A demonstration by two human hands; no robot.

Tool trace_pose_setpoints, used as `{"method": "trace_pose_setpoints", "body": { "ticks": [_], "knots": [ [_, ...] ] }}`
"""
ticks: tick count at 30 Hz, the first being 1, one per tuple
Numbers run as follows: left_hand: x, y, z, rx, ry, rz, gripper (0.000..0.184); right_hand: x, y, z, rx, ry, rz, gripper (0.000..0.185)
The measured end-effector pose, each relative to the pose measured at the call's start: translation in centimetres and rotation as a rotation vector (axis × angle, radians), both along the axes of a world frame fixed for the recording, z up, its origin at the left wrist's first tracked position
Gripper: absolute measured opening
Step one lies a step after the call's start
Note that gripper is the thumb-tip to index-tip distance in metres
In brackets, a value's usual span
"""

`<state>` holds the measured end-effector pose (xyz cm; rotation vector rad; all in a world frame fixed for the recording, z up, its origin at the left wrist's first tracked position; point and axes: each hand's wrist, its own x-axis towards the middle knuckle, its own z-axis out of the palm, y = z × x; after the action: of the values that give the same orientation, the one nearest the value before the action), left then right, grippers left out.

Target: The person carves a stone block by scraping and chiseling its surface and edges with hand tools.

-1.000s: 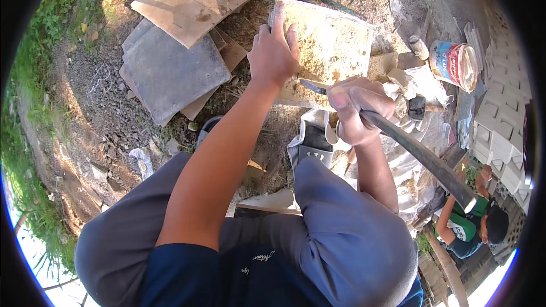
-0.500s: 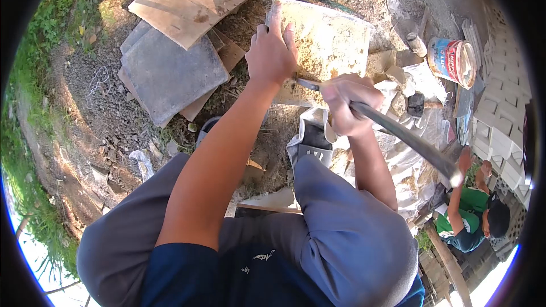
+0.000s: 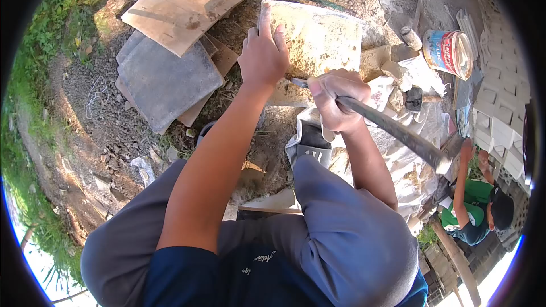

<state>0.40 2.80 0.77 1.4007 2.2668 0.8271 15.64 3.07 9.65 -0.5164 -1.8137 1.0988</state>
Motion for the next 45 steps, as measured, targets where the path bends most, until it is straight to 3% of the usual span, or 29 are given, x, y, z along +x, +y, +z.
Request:
{"method": "trace_pose_setpoints", "body": {
  "ticks": [1, 3, 5, 7, 10, 12, 15, 16, 19, 25, 29, 33, 34, 40, 42, 45],
  "knots": [
    [-0.1, 0.3, 0.4, -0.017, -0.001, 0.005, 0.053, -0.2, 0.6, 0.0, 0.061, -0.152, -0.016, 0.046],
    [-0.1, 0.0, 0.3, -0.067, -0.026, -0.002, 0.052, 0.2, 0.2, 0.3, 0.048, -0.191, -0.041, 0.046],
    [-0.2, 0.1, -0.2, 0.031, -0.025, -0.027, 0.055, 0.6, -0.5, -0.2, -0.048, 0.082, -0.004, 0.045],
    [0.1, 0.0, -0.1, -0.025, -0.020, -0.018, 0.055, 0.1, 0.0, -0.1, 0.027, -0.142, -0.057, 0.044],
    [0.2, 0.1, 0.6, -0.103, -0.031, -0.005, 0.055, 0.8, 1.2, 1.1, -0.101, -0.137, -0.113, 0.045],
    [0.1, 0.6, 1.1, -0.169, -0.066, 0.025, 0.054, 2.8, 1.2, 0.6, -0.171, 0.082, -0.173, 0.043],
    [0.2, 0.6, 1.0, -0.157, -0.048, 0.030, 0.054, 4.4, 1.7, 0.6, -0.385, 0.437, 0.003, 0.061],
    [0.3, 0.7, 0.9, -0.159, -0.048, 0.019, 0.054, 4.9, 1.8, 0.7, -0.385, 0.325, -0.007, 0.076],
    [0.6, 0.9, 1.0, -0.109, -0.017, 0.023, 0.054, 5.0, 1.2, 0.3, -0.457, 0.435, 0.090, 0.085],
    [0.7, 0.9, 1.3, -0.119, -0.044, 0.030, 0.051, 3.1, 0.1, 0.9, -0.527, 0.406, -0.118, 0.082],
    [0.4, 0.9, 0.2, -0.042, -0.007, 0.020, 0.052, 2.9, -0.1, -0.2, -0.443, 0.580, 0.059, 0.077],
    [0.4, 0.7, 0.2, -0.014, 0.014, 0.003, 0.052, 1.0, 0.3, -2.3, -0.329, 0.503, 0.097, 0.070],
    [0.5, 0.7, 0.1, -0.012, 0.015, 0.004, 0.052, 0.7, -0.3, -1.8, -0.448, 0.342, -0.009, 0.081],
    [0.3, 0.8, -0.2, 0.051, 0.005, 0.011, 0.053, 0.9, -1.2, -0.4, -0.385, 0.215, -0.035, 0.087],
    [0.2, 0.7, 0.2, -0.015, -0.014, -0.010, 0.049, 0.6, 0.0, -0.9, -0.390, 0.300, 0.079, 0.079],
    [0.2, 0.5, 0.7, -0.057, -0.010, 0.013, 0.049, 1.0, -0.3, -0.8, -0.504, 0.430, 0.042, 0.082]
  ]
}}
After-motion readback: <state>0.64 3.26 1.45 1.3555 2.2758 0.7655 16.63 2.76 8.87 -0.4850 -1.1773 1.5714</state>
